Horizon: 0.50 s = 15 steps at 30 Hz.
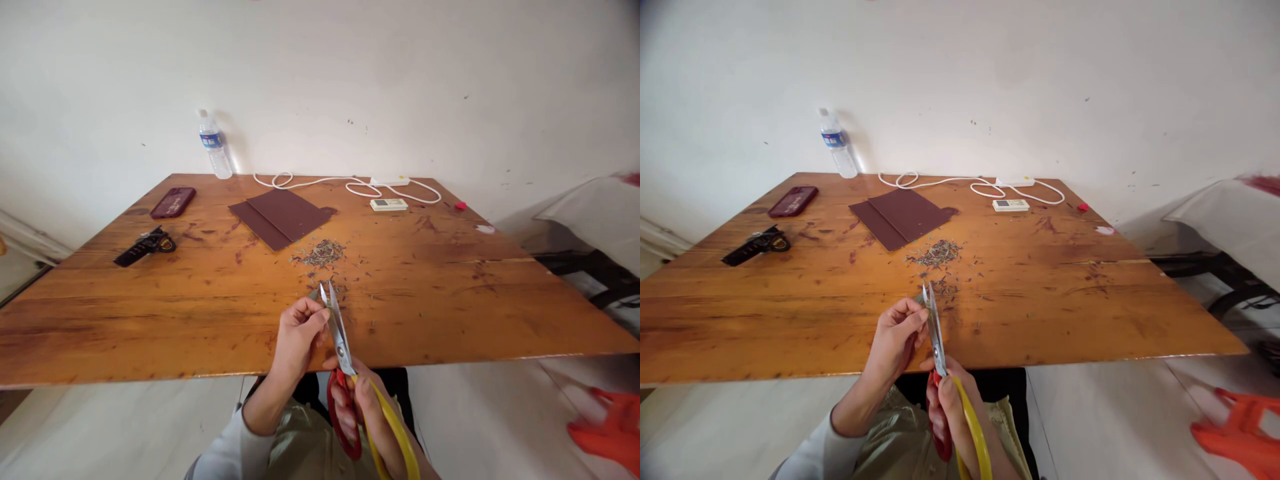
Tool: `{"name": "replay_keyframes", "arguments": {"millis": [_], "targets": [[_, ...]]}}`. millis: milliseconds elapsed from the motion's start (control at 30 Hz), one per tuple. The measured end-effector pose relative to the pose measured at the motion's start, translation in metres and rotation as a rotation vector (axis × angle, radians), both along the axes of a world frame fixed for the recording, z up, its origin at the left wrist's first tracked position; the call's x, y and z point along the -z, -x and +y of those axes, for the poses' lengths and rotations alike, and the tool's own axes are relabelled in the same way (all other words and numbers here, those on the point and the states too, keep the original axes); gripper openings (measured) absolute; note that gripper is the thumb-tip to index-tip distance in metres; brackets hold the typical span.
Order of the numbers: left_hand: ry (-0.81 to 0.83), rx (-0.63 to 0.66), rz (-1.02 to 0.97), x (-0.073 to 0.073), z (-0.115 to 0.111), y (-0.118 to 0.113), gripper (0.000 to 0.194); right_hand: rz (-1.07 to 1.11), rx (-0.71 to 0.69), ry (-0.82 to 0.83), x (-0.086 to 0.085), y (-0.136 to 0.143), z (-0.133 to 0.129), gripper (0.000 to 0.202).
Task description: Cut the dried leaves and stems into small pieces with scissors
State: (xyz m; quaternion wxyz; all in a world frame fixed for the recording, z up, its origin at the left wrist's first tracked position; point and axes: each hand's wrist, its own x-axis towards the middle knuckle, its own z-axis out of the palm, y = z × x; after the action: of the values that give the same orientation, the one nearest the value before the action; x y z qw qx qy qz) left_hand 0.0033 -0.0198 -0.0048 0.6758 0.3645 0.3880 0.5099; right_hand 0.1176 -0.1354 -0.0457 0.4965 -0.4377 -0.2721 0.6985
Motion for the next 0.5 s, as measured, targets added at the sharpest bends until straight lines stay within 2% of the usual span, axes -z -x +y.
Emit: {"name": "replay_keyframes", "arguments": {"millis": [233,400,500], "targets": [[0.011,-0.014,-0.023,-0.002,0.001,0.000,0.029,0.063,-0.026,-0.008,0.014,-0.004,0.006,0.028],[0.018,-0.021,-0.041,-0.002,0.001,0.000,0.029,0.089,-0.005,-0.021,0.015,-0.007,0.007,0.060],[0.022,-0.027,-0.053,-0.003,0.001,-0.001,0.028,0.083,0.009,-0.019,0.014,-0.006,0.007,0.063]]}}
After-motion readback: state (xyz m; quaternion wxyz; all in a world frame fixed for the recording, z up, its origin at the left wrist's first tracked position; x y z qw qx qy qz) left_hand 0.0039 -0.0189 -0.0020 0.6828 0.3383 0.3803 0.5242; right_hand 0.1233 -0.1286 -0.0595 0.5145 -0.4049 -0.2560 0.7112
